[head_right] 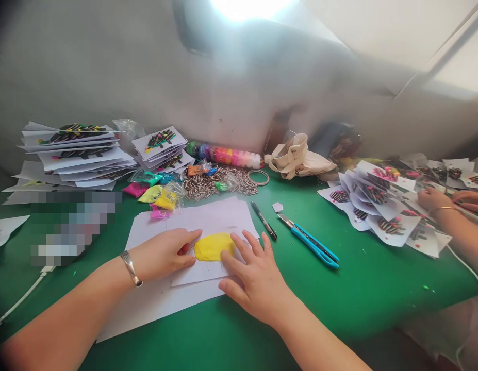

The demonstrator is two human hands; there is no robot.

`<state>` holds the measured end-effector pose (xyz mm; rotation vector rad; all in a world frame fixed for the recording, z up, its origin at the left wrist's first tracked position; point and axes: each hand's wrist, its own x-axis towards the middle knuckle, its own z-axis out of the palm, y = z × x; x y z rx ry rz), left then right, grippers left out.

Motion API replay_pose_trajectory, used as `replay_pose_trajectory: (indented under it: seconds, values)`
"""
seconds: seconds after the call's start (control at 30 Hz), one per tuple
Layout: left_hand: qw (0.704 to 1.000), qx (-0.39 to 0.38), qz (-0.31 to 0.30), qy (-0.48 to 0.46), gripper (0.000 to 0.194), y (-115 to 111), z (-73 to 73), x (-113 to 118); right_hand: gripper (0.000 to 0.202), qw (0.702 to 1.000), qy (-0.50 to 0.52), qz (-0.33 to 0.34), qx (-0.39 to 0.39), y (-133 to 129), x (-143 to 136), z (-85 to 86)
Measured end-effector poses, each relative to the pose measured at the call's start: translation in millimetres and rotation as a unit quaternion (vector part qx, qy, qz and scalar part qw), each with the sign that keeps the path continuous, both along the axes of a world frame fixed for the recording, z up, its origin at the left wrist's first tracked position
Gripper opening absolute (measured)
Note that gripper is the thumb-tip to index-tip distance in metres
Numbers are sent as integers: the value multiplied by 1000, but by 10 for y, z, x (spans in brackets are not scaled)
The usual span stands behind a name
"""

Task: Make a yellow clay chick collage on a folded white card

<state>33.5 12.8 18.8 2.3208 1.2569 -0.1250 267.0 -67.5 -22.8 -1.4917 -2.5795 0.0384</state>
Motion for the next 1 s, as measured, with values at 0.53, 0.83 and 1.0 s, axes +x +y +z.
replay_pose_trajectory:
  seconds: [0.53, 0.83, 1.0]
  values:
    - [1000, -14, 15, 2, 26, 3, -19, 6, 43, 999, 24, 23, 2, -5, 37, 15]
    - [999, -27, 26, 9, 36, 8, -15, 9, 47, 998, 63, 20, -24, 28, 78, 20]
    - [999, -23, 24, 9, 21, -7, 11, 14, 41, 996, 56, 32, -55, 28, 69, 26]
